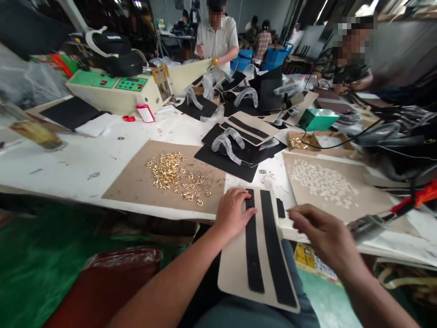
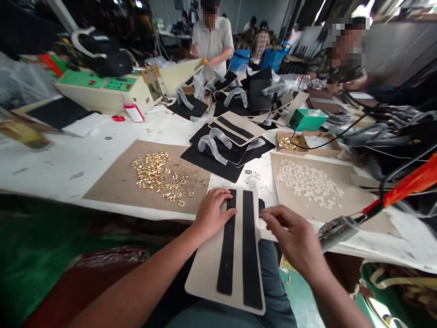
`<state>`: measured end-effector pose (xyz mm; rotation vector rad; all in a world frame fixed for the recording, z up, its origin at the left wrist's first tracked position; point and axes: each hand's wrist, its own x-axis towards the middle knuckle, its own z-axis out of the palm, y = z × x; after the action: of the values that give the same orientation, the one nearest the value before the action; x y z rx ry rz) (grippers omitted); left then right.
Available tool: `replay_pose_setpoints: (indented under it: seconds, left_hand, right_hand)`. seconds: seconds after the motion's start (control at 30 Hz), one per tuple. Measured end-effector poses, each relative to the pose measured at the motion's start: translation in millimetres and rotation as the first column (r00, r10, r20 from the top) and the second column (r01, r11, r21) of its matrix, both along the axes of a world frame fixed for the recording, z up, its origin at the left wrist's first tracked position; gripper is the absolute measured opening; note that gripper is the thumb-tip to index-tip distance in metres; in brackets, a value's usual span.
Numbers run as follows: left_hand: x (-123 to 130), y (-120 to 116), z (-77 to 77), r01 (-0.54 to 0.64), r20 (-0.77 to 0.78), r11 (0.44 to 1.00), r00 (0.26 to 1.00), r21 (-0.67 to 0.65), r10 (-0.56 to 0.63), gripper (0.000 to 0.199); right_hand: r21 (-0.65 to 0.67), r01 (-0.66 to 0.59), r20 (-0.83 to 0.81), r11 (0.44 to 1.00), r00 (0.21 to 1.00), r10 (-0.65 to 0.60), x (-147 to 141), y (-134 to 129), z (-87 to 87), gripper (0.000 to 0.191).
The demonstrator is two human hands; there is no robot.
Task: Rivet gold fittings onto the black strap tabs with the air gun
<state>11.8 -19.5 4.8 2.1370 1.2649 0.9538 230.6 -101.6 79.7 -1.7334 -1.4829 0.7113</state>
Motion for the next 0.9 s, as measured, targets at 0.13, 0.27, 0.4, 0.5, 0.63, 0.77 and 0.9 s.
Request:
replay_pose_setpoints:
  seconds: [0.13, 0.27, 0.4, 0.5, 0.63, 0.77, 0.9]
  left_hand:
    - [-1, 3, -0.1, -0.003, 0.008, 1.000, 1.000, 0.004, 0.003, 0.039]
    - [-1, 3, -1.7, 0.002, 0.019, 1.000, 1.000, 0.010, -0.002, 0.038]
    - [-2, 2, -0.9, 0.004, 0.006, 1.000, 1.000, -0.010, -0.004, 0.038]
    - [-2, 2, 0.0, 0.004, -0.003, 1.000, 1.000, -0.028, -0.004, 0.038]
    - [-1, 3, -0.4, 0.009, -0.004, 1.000, 1.000, -0.028, -0.010, 0.038]
    - [-1, 3, -1.5, 0.011, -0.006, 1.000, 1.000, -0.023, -0.011, 0.039]
    - [-1, 3, -2.2, 0.000, -0.004, 1.000, 1.000, 0.004, 0.000, 0.038]
  right_hand:
    - [-0.153, -0.191, -0.004, 0.970, 0.981, 0.192, -33, 57, -25.7, 0.029]
    - [-0.230, -0.246, 0.121, 0.941, 0.953, 0.279, -43, 87, -37.6, 0.024]
    - [-0.284, -0.256, 0.161, 0.924, 0.937, 0.309, -41, 89, -33.1, 0.023]
    - [-0.324, -0.272, 0.133, 0.906, 0.935, 0.328, -41, 89, -29.5, 0.022]
    - [-0.328, -0.221, 0.172, 0.919, 0.942, 0.288, -42, 93, -31.2, 0.021]
    - [-0.335, -0.229, 0.182, 0.914, 0.936, 0.301, -42, 100, -33.8, 0.021]
    - [-0.236, -0.239, 0.086, 0.942, 0.960, 0.266, -41, 86, -28.2, 0.026]
